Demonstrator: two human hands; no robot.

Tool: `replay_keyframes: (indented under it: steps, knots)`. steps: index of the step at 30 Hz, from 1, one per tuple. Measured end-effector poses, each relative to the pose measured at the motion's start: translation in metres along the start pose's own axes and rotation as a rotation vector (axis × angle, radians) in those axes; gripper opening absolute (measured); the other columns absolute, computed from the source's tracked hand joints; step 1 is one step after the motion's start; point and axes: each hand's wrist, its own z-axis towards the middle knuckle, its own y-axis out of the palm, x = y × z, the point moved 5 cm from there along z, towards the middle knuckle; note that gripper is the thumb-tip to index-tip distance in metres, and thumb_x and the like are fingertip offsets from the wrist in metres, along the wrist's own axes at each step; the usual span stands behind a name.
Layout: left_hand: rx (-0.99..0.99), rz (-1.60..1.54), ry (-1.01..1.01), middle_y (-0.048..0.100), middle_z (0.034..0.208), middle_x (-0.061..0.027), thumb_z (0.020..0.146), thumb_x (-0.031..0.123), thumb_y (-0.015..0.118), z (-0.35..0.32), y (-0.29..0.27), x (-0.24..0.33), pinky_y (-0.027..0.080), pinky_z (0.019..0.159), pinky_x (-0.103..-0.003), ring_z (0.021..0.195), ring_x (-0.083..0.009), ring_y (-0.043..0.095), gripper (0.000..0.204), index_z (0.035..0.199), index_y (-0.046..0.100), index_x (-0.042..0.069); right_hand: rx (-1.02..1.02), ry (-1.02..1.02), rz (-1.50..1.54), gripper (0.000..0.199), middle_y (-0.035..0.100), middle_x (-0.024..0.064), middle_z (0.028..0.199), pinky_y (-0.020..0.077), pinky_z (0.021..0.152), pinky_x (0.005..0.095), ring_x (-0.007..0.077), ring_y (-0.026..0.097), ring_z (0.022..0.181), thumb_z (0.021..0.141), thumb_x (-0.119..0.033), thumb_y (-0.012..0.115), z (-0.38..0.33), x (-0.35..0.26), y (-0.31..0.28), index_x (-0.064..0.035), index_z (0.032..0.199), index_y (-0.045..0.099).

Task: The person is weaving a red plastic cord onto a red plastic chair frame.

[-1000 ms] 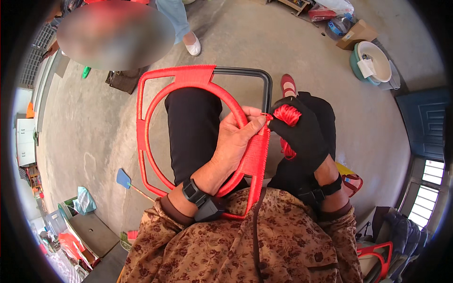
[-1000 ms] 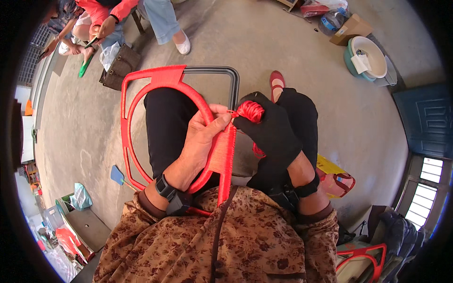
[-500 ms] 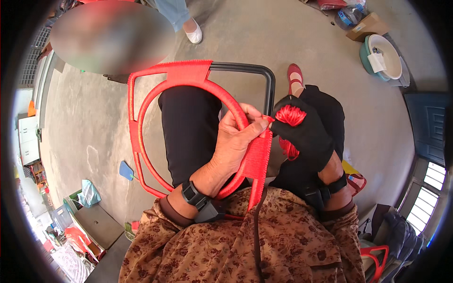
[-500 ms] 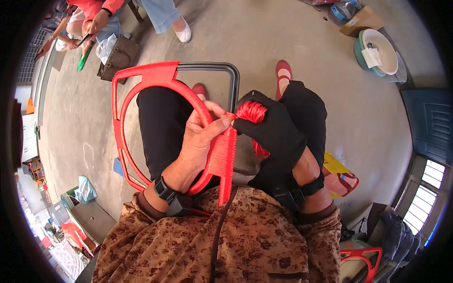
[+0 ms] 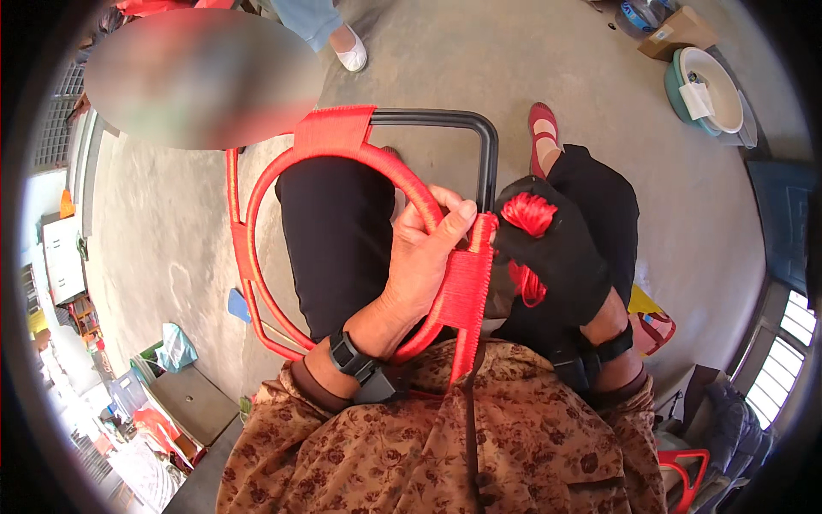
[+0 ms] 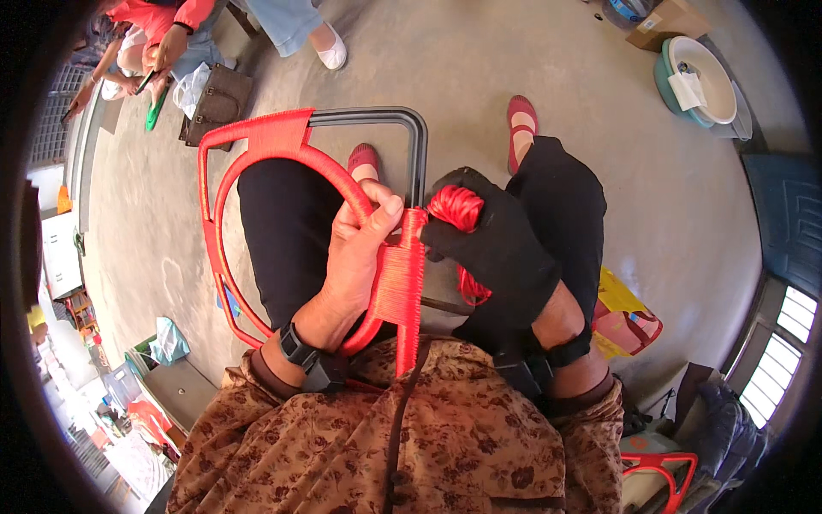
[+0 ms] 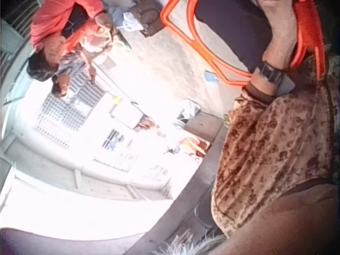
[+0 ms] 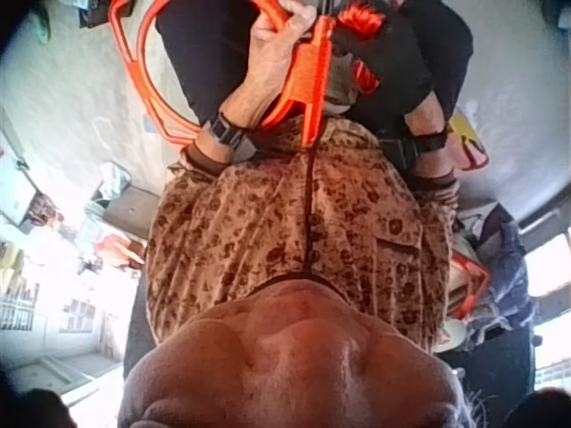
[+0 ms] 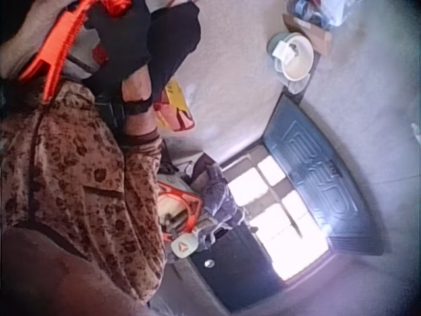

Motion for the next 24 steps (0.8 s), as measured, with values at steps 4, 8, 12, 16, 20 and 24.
replay_keyframes:
  steps: [4, 8, 12, 16, 20, 24]
  knots:
    - [0.005, -0.021, -0.098, 0.063, 0.079, -0.0033, 0.089, 0.011, 0.063, 0.003, 0.002, 0.0, 0.051, 0.061, -0.024, 0.065, -0.0101, 0.061, 0.009, 0.091, 0.055, 0.007, -0.182, 0.055, -0.169, 0.016, 0.059, -0.0002, 0.078, 0.0464, 0.069, 0.0238, 0.0078, 0.056, 0.073, 0.079, -0.007, 0.069, -0.012, -0.008, -0.007, -0.0023, 0.091, 0.058]
    - [-0.031, -0.042, -0.137, 0.061, 0.079, -0.0035, 0.088, 0.012, 0.063, -0.002, 0.004, 0.001, 0.051, 0.062, -0.026, 0.066, -0.0112, 0.06, 0.011, 0.09, 0.054, 0.009, -0.062, -0.028, -0.09, 0.009, 0.06, -0.0005, 0.079, 0.0435, 0.064, 0.0197, 0.0067, 0.055, 0.071, 0.084, -0.007, 0.065, -0.019, -0.018, -0.014, -0.0028, 0.09, 0.06]
    - [-0.089, -0.026, -0.131, 0.063, 0.08, -0.0069, 0.086, 0.005, 0.062, -0.002, 0.005, -0.001, 0.053, 0.064, -0.027, 0.067, -0.0143, 0.062, 0.012, 0.094, 0.053, 0.004, -0.103, 0.005, 0.294, 0.006, 0.057, -0.001, 0.072, 0.0392, 0.058, 0.0189, 0.0044, 0.05, 0.063, 0.085, -0.007, 0.062, -0.017, -0.025, -0.001, -0.0029, 0.087, 0.058]
    - [-0.095, 0.078, -0.122, 0.065, 0.082, -0.0096, 0.084, -0.003, 0.058, -0.001, -0.002, -0.002, 0.054, 0.064, -0.028, 0.067, -0.0169, 0.065, 0.014, 0.097, 0.052, 0.0, -0.126, 0.037, 0.399, 0.008, 0.053, -0.0013, 0.067, 0.0377, 0.055, 0.0201, 0.0045, 0.047, 0.061, 0.087, -0.008, 0.058, -0.011, -0.019, 0.02, -0.0038, 0.083, 0.055]
    - [-0.071, 0.183, -0.099, 0.065, 0.081, -0.0103, 0.085, -0.001, 0.061, 0.001, -0.003, -0.003, 0.053, 0.061, -0.027, 0.065, -0.0168, 0.064, 0.014, 0.095, 0.053, 0.001, -0.134, 0.022, 0.17, 0.01, 0.051, -0.0005, 0.066, 0.039, 0.055, 0.0216, 0.0066, 0.049, 0.06, 0.089, -0.009, 0.054, -0.02, -0.011, 0.02, -0.0025, 0.082, 0.052]
    - [-0.023, 0.113, -0.162, 0.065, 0.08, -0.0136, 0.091, 0.015, 0.061, -0.001, -0.004, 0.0, 0.053, 0.059, -0.028, 0.065, -0.0185, 0.065, 0.013, 0.09, 0.054, 0.003, 0.146, -0.197, 0.176, 0.015, 0.057, 0.0063, 0.082, 0.0422, 0.056, 0.0235, 0.0101, 0.051, 0.059, 0.092, -0.015, 0.051, -0.025, -0.017, -0.012, 0.0, 0.091, 0.054]
